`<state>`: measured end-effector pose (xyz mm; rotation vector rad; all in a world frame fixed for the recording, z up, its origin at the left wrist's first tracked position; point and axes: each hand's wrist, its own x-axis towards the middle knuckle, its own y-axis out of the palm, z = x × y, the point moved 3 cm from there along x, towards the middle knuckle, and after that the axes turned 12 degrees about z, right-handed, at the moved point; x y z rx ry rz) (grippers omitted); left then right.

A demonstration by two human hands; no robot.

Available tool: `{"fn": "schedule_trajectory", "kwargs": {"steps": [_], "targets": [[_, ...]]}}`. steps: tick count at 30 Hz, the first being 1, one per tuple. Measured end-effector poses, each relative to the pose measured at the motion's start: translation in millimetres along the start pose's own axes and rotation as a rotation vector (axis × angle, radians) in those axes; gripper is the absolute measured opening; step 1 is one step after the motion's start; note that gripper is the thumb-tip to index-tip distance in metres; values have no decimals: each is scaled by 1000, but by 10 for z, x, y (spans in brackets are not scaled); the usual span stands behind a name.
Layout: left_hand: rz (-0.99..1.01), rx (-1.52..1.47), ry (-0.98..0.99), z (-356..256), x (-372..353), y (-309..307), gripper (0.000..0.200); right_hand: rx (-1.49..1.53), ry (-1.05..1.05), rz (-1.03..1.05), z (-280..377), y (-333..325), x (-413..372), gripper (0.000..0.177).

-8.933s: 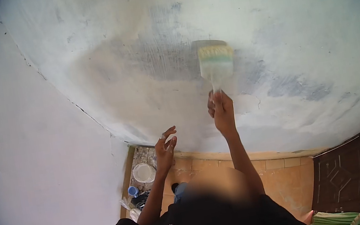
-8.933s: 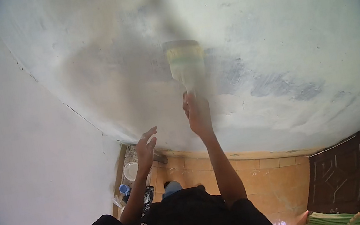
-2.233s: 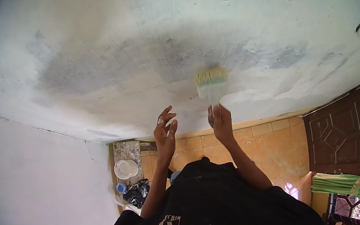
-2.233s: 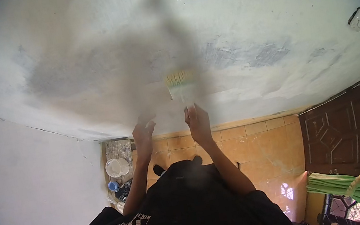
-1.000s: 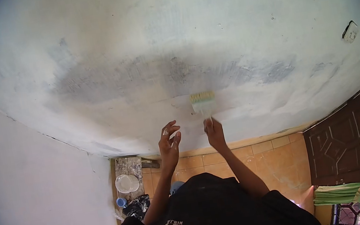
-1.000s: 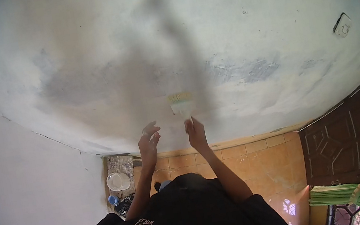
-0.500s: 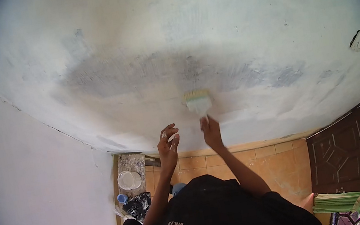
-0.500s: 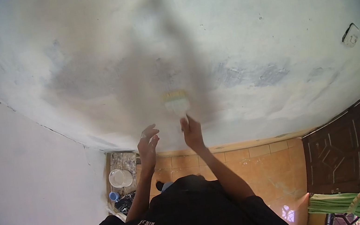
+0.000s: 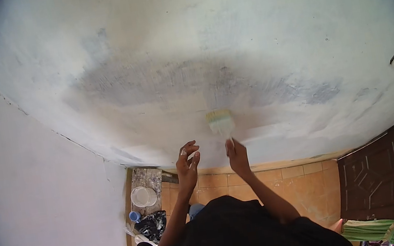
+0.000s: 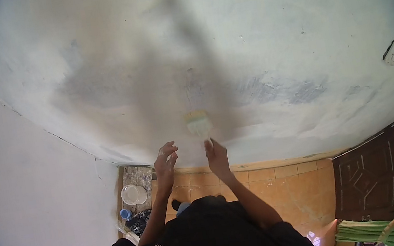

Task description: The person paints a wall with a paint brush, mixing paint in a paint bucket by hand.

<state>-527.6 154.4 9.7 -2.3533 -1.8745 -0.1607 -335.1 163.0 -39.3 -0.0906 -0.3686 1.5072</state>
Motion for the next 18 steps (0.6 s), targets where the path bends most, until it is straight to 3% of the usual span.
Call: {"fn": "schedule_trajectory", "kwargs": {"steps": [3,6,10,13,16,18], "targets": [[4,59,2,15,-17,0,17,163,69,16,90,55,-215,45],[42,35,-42,43,-60,55,17,59,-65,-5,810,-50,56,45],[67,33,-57,16,-71,105,16,93,-44,-26,716,-87,367,45],[60,31,-32,18,-72,87,16,49,32,-20,223,33,61,44],[46,30,-35,27,-70,45,16,134,160,75,212,20,-249,45],[46,24,-62,57,-114,50,16,118,15,20,452,-100,-200,46]]}}
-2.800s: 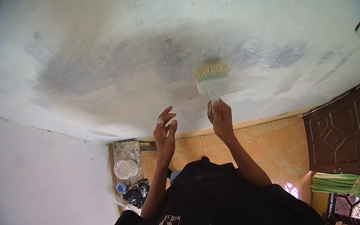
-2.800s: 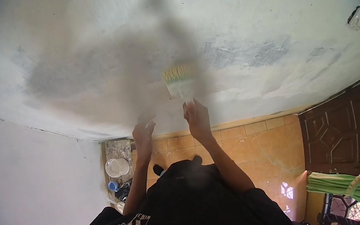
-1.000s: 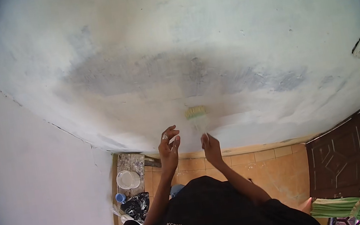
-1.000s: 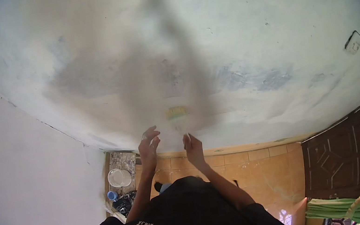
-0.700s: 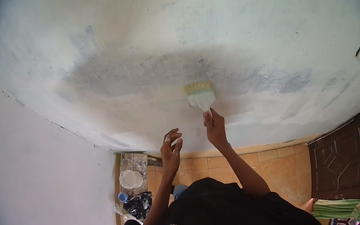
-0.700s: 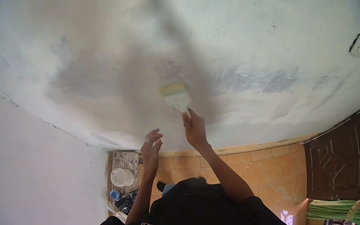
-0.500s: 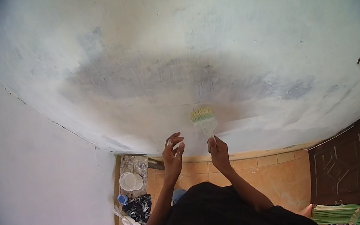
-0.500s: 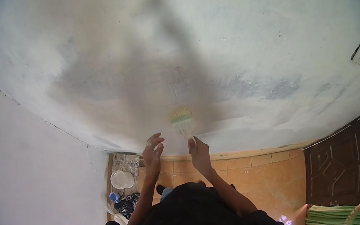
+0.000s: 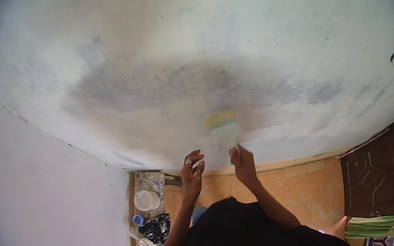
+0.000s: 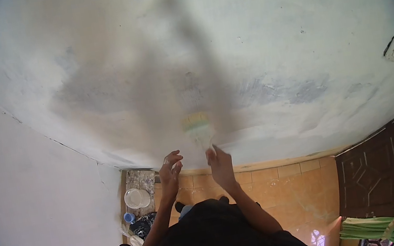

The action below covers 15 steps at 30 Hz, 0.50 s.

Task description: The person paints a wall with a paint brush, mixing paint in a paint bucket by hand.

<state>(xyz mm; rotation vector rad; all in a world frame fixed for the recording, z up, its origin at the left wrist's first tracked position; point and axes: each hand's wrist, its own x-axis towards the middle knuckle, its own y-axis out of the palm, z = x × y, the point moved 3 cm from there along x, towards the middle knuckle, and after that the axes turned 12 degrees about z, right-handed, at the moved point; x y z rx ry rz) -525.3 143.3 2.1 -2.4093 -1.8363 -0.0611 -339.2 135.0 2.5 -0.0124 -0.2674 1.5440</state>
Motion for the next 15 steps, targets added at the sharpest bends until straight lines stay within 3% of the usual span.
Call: {"fn": "schedule_trajectory", "kwargs": {"steps": [2,5,8,11,12,15], "targets": [[15,-11,-23,28,-24,26,17,-15,-124,-52,441,-166,217,46],[35,-21,-3,22,18,77,17,79,-86,-84,418,-338,489,46],[37,12,40,-28,75,110,17,-62,-69,-123,-157,-272,342,47],[17,42,63,-132,60,159,17,52,69,-91,-567,-145,-133,48],[8,51,72,-158,75,168,17,105,112,-85,-494,-144,-207,49],[11,59,45,-120,50,166,17,164,-39,-126,52,-317,-90,50]]}}
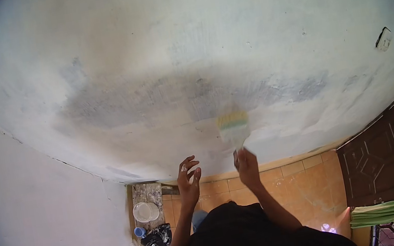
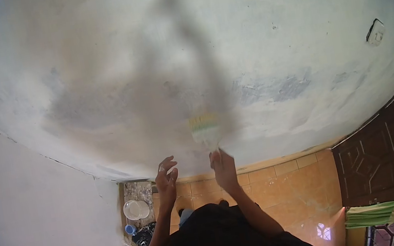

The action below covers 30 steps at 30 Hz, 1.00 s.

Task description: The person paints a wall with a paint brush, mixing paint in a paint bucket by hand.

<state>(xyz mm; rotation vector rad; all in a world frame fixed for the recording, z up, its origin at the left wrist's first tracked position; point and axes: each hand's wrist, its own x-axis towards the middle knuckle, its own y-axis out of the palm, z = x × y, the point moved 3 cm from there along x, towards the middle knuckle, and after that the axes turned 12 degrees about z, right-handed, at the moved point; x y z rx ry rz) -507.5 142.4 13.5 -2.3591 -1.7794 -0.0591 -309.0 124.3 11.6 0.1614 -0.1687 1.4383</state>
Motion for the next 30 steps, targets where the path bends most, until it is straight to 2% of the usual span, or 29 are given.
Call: {"fn": "schedule_trajectory", "kwargs": {"steps": [1,3,6,8,11,13,16,17,19,20,23,26,30], "targets": [[10,-7,-7,34,-21,6,17,30,-116,-2,253,-26,134,50],[30,-20,-15,103,-36,21,17,17,-71,-26,396,-136,362,50],[68,-13,-21,87,-55,56,17,7,-40,16,-119,-266,496,50],[110,-26,-28,104,-46,61,18,20,16,-14,-487,-208,273,49],[146,-51,-12,221,-35,0,18,106,88,-47,-589,-104,-46,48],[168,-48,3,227,-3,-45,18,178,86,-89,-197,-81,-107,48],[199,-32,9,130,50,-120,18,137,-66,-81,329,-186,157,47],[203,-33,22,124,77,-125,18,151,-29,-84,347,-228,265,47],[209,-30,41,129,90,-168,17,186,51,-88,235,-280,391,47],[209,-34,38,114,89,-191,17,118,17,-124,-16,-286,382,48],[212,-75,44,118,66,-175,16,98,127,-161,-640,-184,16,48],[248,-106,40,221,-4,-174,17,-20,139,-172,-728,-110,-337,48],[306,-102,10,193,-100,-168,17,46,-6,-192,-46,-97,-200,47]]}}
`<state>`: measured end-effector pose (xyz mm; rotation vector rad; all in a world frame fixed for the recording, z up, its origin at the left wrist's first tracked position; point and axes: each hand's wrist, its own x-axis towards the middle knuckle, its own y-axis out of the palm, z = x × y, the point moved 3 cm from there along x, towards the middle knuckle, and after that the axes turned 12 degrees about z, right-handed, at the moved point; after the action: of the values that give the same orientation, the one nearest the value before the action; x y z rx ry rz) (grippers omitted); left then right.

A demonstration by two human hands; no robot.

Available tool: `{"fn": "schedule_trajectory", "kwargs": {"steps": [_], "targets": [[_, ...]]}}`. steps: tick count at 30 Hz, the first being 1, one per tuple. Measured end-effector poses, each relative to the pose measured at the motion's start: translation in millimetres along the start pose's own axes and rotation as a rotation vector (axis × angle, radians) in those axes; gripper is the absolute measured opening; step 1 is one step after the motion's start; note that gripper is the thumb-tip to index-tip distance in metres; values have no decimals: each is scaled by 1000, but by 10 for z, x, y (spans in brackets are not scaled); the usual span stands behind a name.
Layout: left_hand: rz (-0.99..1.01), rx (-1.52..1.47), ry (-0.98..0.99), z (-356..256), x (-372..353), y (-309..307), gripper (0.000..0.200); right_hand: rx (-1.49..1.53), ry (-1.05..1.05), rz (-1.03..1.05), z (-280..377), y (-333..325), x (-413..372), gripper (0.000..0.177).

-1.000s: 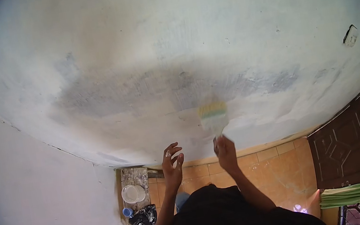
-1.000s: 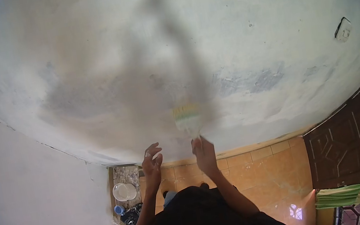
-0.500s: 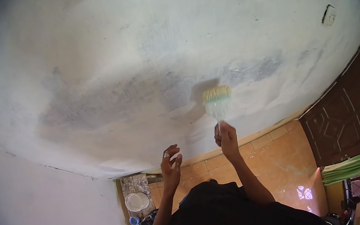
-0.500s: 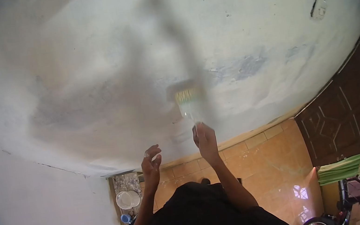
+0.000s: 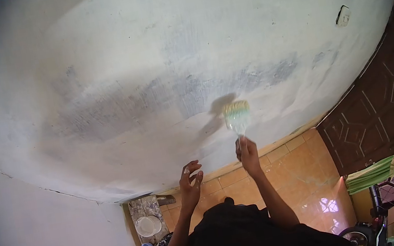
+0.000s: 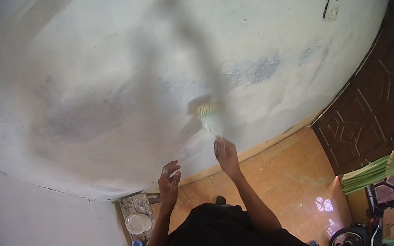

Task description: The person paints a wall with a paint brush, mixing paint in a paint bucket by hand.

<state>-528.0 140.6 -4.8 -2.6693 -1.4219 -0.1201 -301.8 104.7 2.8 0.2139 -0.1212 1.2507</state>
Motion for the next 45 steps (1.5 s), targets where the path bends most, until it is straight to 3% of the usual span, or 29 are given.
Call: {"fn": "schedule_trajectory", "kwargs": {"steps": [3,6,9,12,15,16,19,22,25,27,30,33,35,39,41,43,45], "targets": [[30,-7,5,-46,-56,-4,17,-53,-54,-1,286,-48,318,47],[38,-4,-7,-11,-90,0,17,97,87,44,55,-116,551,48],[38,-11,-27,86,-203,-25,18,-15,69,39,-543,-142,316,48],[39,-30,-57,213,-340,-50,19,-10,184,-30,-732,-34,-207,48],[38,-41,-75,297,-367,-48,20,89,182,-71,-281,1,-246,48],[44,-35,-87,304,-391,-44,20,89,71,-61,-34,-29,-130,47],[69,-10,-109,259,-343,23,20,190,40,-73,333,-212,288,46],[74,0,-93,180,-203,126,20,177,91,-8,-69,-395,536,46],[59,8,-74,69,-30,257,20,6,25,22,-791,-459,252,48],[45,2,-72,83,56,366,20,-2,160,19,-914,-491,-44,49],[49,-24,-50,151,254,592,20,151,152,-9,-459,-635,-56,49],[100,-27,-74,130,336,866,19,132,-7,-21,256,-878,302,50],[128,-24,-67,88,468,1032,19,118,18,2,287,-1066,559,50],[114,-33,-16,37,638,1226,18,-2,9,61,-461,-1317,528,48],[84,-38,1,10,700,1292,18,24,138,65,-736,-1341,253,48],[49,-34,3,-8,722,1298,18,-10,143,64,-717,-1362,88,48],[7,-10,16,39,781,1304,18,-9,0,82,-465,-1437,219,48]]}}
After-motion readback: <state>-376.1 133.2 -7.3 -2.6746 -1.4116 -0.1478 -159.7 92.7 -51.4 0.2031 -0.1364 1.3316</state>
